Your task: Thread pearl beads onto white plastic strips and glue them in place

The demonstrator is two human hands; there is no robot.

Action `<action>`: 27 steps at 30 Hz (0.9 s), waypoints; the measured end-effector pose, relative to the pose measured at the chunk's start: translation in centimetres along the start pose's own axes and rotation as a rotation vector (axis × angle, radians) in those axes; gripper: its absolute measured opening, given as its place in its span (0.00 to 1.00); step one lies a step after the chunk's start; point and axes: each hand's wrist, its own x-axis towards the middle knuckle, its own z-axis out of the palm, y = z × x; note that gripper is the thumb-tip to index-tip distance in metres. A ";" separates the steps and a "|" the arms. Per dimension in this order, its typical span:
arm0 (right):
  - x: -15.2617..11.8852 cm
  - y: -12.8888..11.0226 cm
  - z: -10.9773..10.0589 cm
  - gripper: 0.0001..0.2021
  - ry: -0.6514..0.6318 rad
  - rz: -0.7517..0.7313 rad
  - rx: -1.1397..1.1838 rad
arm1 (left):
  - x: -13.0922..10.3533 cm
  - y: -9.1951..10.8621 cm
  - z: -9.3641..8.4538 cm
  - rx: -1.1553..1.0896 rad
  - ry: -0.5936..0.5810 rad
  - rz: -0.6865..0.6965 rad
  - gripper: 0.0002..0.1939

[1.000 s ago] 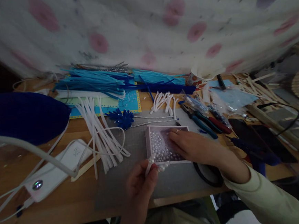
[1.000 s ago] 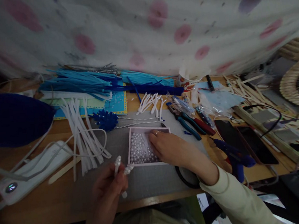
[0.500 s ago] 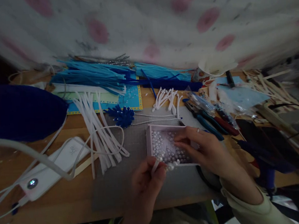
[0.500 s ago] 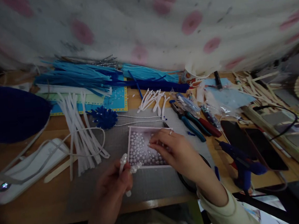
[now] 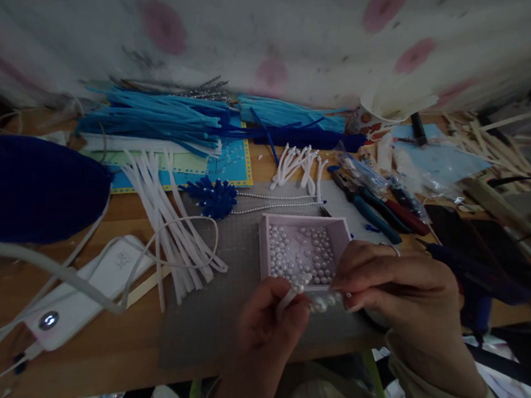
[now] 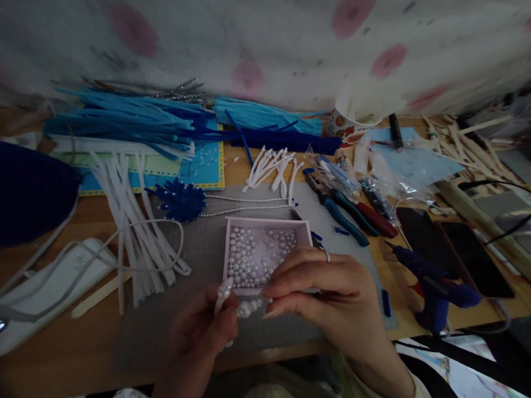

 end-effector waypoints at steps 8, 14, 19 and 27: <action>-0.2 -1.3 -0.2 0.05 -0.043 -0.035 -0.144 | 0.0 0.2 -0.4 0.068 0.013 -0.013 0.20; 0.1 -3.1 -1.2 0.06 -0.132 -0.073 -0.420 | -0.3 0.5 -0.2 0.108 0.055 -0.012 0.13; 0.2 -3.8 -1.7 0.08 -0.193 -0.107 -0.523 | -0.4 0.5 -0.3 0.148 0.065 0.019 0.09; 0.5 -4.1 -2.2 0.09 -0.265 -0.181 -0.591 | -0.2 0.4 -0.6 0.163 0.011 -0.003 0.11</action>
